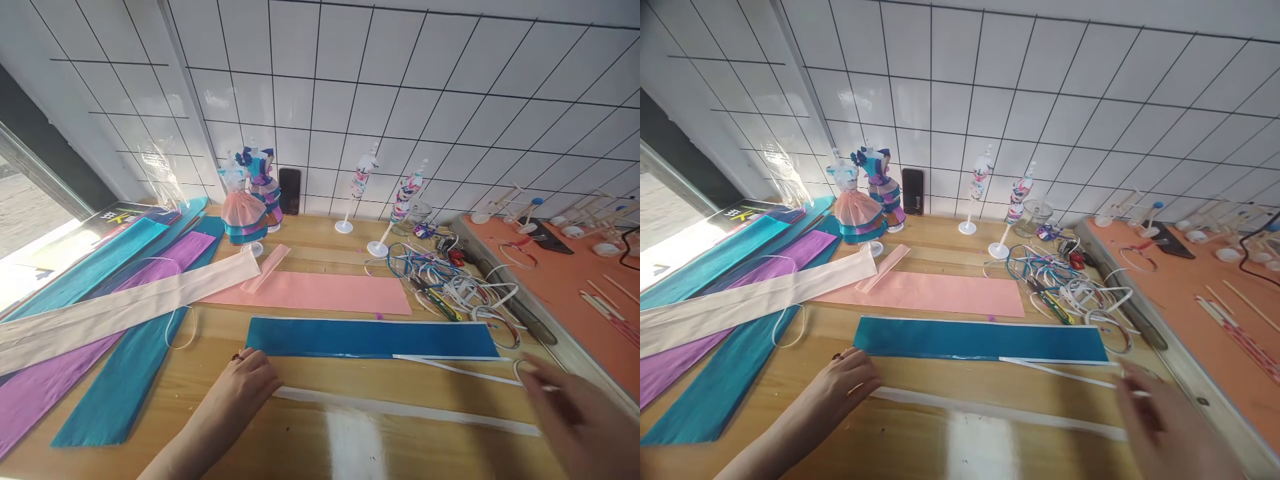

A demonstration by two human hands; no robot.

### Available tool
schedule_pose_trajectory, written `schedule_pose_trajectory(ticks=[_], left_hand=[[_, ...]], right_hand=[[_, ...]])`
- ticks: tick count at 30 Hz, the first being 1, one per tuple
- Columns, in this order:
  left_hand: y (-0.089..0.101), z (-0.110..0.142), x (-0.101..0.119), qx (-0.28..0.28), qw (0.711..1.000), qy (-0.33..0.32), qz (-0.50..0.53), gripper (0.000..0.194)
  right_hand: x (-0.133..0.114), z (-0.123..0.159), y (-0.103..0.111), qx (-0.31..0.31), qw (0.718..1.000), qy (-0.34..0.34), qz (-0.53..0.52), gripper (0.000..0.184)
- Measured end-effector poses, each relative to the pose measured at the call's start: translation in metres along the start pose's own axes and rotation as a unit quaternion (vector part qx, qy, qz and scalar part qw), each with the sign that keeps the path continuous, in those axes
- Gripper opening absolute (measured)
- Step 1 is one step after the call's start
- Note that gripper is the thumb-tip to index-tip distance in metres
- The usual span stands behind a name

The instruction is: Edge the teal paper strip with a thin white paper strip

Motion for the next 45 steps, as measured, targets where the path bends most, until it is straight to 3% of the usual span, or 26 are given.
schedule_pose_trajectory(ticks=[4,7,11,17,22,27,32,35,42,45], left_hand=[[-0.003,-0.002,-0.006,0.019,0.999,0.036,0.012,0.025],[-0.006,0.000,-0.007,0.007,0.999,0.052,0.011,0.020],[-0.005,0.003,-0.004,-0.003,0.999,0.040,0.003,0.016],[-0.004,0.006,0.001,0.009,1.000,-0.008,-0.020,0.022],[-0.003,0.006,0.008,0.001,0.999,-0.037,-0.019,0.025],[-0.005,0.004,0.009,-0.021,0.999,-0.028,-0.013,0.024],[-0.009,0.003,0.009,-0.020,0.999,-0.025,0.000,0.022],[-0.007,0.003,0.007,-0.017,0.999,-0.009,0.028,0.020],[-0.004,0.004,0.004,-0.034,0.996,0.038,0.072,0.009],[0.001,0.008,-0.005,-0.029,0.994,0.051,0.096,0.009]], right_hand=[[-0.124,0.015,-0.050,-0.128,0.977,0.141,-0.099,0.024],[-0.169,0.031,-0.082,-0.188,0.951,0.219,-0.113,0.020],[-0.176,0.041,-0.098,-0.205,0.935,0.263,-0.120,0.013],[-0.176,0.046,-0.103,-0.235,0.932,0.252,-0.110,0.015],[-0.179,0.047,-0.099,-0.244,0.933,0.242,-0.104,0.018],[-0.172,0.043,-0.087,-0.238,0.940,0.214,-0.119,0.018],[-0.168,0.042,-0.087,-0.266,0.938,0.180,-0.128,0.014],[-0.184,0.042,-0.093,-0.280,0.931,0.185,-0.145,0.011],[-0.268,0.046,-0.116,-0.327,0.896,0.265,-0.142,0.010],[-0.281,0.043,-0.122,-0.351,0.887,0.261,-0.147,0.018]])
Point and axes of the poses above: each hand's wrist, its own z-axis away from the middle knuckle, its own y-axis out of the back of the hand, x = y × z, the point moved 9 cm from there along -z, towards the middle knuckle, and after that the axes turned 5 degrees about -z, right-handed, at the moved point
